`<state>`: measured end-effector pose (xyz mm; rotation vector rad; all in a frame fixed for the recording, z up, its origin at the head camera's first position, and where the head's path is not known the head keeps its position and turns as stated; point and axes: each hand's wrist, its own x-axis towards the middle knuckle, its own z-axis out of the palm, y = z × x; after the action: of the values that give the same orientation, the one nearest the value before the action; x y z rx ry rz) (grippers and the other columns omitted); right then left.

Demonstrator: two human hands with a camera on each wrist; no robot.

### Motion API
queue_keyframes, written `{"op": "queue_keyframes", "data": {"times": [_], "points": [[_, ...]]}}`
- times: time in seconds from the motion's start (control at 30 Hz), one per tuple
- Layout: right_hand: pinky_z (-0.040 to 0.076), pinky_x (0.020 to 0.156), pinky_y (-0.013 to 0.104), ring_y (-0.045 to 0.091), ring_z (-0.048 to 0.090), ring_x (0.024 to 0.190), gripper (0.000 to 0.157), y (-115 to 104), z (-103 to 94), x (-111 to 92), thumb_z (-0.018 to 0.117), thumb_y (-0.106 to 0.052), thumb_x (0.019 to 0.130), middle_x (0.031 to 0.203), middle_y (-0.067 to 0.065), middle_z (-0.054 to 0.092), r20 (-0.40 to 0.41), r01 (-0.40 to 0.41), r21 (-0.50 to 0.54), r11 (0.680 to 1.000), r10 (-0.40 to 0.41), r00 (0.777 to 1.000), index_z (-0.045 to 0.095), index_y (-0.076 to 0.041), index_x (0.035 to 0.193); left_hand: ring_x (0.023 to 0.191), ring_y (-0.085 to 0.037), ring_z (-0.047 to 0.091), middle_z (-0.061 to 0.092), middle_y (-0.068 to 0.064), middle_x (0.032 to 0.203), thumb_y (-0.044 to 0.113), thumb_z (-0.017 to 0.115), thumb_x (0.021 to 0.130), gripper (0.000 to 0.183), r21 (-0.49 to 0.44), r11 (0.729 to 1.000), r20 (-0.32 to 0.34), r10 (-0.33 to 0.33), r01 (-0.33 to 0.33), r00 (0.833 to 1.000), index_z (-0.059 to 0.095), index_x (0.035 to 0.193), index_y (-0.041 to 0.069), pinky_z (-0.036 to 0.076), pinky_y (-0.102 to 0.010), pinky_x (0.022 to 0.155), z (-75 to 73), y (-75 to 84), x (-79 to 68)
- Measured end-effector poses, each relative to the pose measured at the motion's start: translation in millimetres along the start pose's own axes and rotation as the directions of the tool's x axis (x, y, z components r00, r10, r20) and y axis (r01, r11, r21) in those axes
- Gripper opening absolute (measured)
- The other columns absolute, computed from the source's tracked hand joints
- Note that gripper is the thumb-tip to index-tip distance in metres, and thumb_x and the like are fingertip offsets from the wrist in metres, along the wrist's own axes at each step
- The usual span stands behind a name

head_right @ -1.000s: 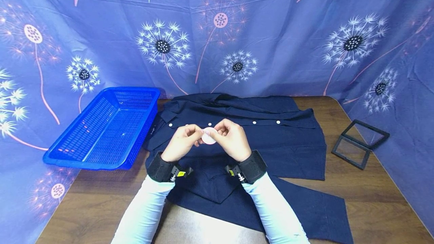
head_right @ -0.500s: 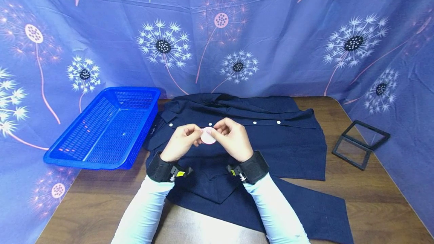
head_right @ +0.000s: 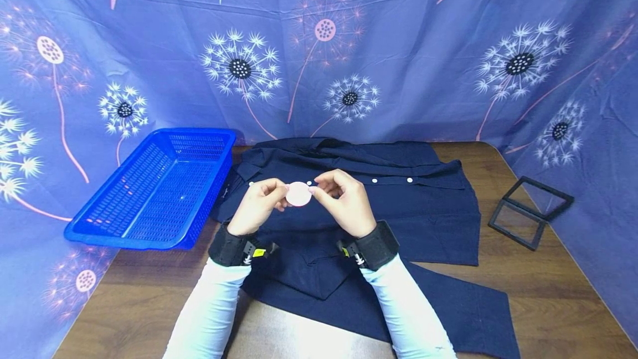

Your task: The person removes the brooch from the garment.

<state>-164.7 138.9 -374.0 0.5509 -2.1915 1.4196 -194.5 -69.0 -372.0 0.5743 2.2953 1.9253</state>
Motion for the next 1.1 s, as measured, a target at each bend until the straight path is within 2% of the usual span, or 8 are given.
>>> {"op": "queue_keyframes", "data": {"times": [0.17, 0.4, 0.73, 0.83, 0.97, 1.1], "points": [[0.054, 0.07, 0.016, 0.005, 0.063, 0.078, 0.019, -1.2, 0.2, 0.5, 0.075, -0.001, 0.083, 0.09, 0.011, 0.069, -0.01, 0.059, 0.005, 0.998, -0.059, 0.998, 0.069, 0.001, 0.101, 0.066, -0.01, 0.059, 0.061, 0.0, 0.069, 0.007, 0.052, 0.097, 0.022, -0.002, 1.0, -0.016, 0.001, -0.001, 1.0, 0.065, 0.091, -0.01, 0.051, -0.02, 0.062, -4.5, 2.0, -0.8], [0.058, 0.075, 0.032, 0.017, 0.067, 0.084, 0.027, 2.1, 2.1, 0.9, 0.077, 0.0, 0.08, 0.101, 0.009, 0.069, 0.026, 0.152, -0.061, 0.986, -0.151, 0.988, 0.069, -0.001, 0.105, 0.067, -0.013, 0.058, 0.061, 0.0, 0.07, 0.008, 0.05, 0.098, 0.024, -0.028, 1.0, -0.018, -0.004, 0.004, 1.0, 0.063, 0.09, -0.01, 0.051, -0.02, 0.063, -8.3, 0.3, -1.2], [0.055, 0.077, 0.028, 0.018, 0.065, 0.091, 0.035, 6.1, 7.2, -0.1, 0.078, 0.005, 0.077, 0.113, 0.008, 0.07, 0.065, 0.303, -0.109, 0.947, -0.297, 0.953, 0.07, -0.006, 0.109, 0.066, -0.011, 0.06, 0.06, 0.006, 0.067, 0.006, 0.049, 0.097, 0.023, -0.078, 0.997, -0.014, -0.01, 0.009, 1.0, 0.062, 0.091, -0.012, 0.051, -0.02, 0.061, -4.6, 0.8, -0.5], [0.053, 0.087, 0.026, 0.021, 0.067, 0.098, 0.035, 7.2, 9.6, -0.3, 0.079, 0.005, 0.075, 0.113, 0.009, 0.071, 0.063, 0.341, -0.12, 0.932, -0.335, 0.94, 0.072, -0.007, 0.107, 0.064, -0.01, 0.058, 0.059, 0.006, 0.066, 0.006, 0.048, 0.097, 0.023, -0.096, 0.995, -0.018, -0.01, 0.008, 1.0, 0.061, 0.089, -0.011, 0.05, -0.02, 0.06, -3.8, 1.0, -0.4], [0.05, 0.097, 0.025, 0.024, 0.068, 0.103, 0.032, 6.8, 12.3, -0.7, 0.079, 0.006, 0.075, 0.111, 0.01, 0.073, 0.055, 0.366, -0.13, 0.922, -0.362, 0.931, 0.074, -0.007, 0.103, 0.064, -0.01, 0.058, 0.058, 0.006, 0.065, 0.006, 0.047, 0.097, 0.023, -0.119, 0.993, -0.015, -0.01, 0.008, 1.0, 0.06, 0.088, -0.011, 0.05, -0.02, 0.06, -3.3, 1.0, -0.3], [0.051, 0.095, 0.025, 0.024, 0.068, 0.1, 0.029, 6.1, 13.8, -0.9, 0.079, 0.007, 0.074, 0.109, 0.01, 0.073, 0.049, 0.373, -0.128, 0.919, -0.37, 0.928, 0.074, -0.007, 0.099, 0.066, -0.012, 0.06, 0.059, 0.006, 0.065, 0.007, 0.048, 0.097, 0.024, -0.123, 0.992, 0.003, -0.011, 0.012, 1.0, 0.061, 0.09, -0.012, 0.051, -0.02, 0.061, -3.6, -0.1, -0.1]]}}
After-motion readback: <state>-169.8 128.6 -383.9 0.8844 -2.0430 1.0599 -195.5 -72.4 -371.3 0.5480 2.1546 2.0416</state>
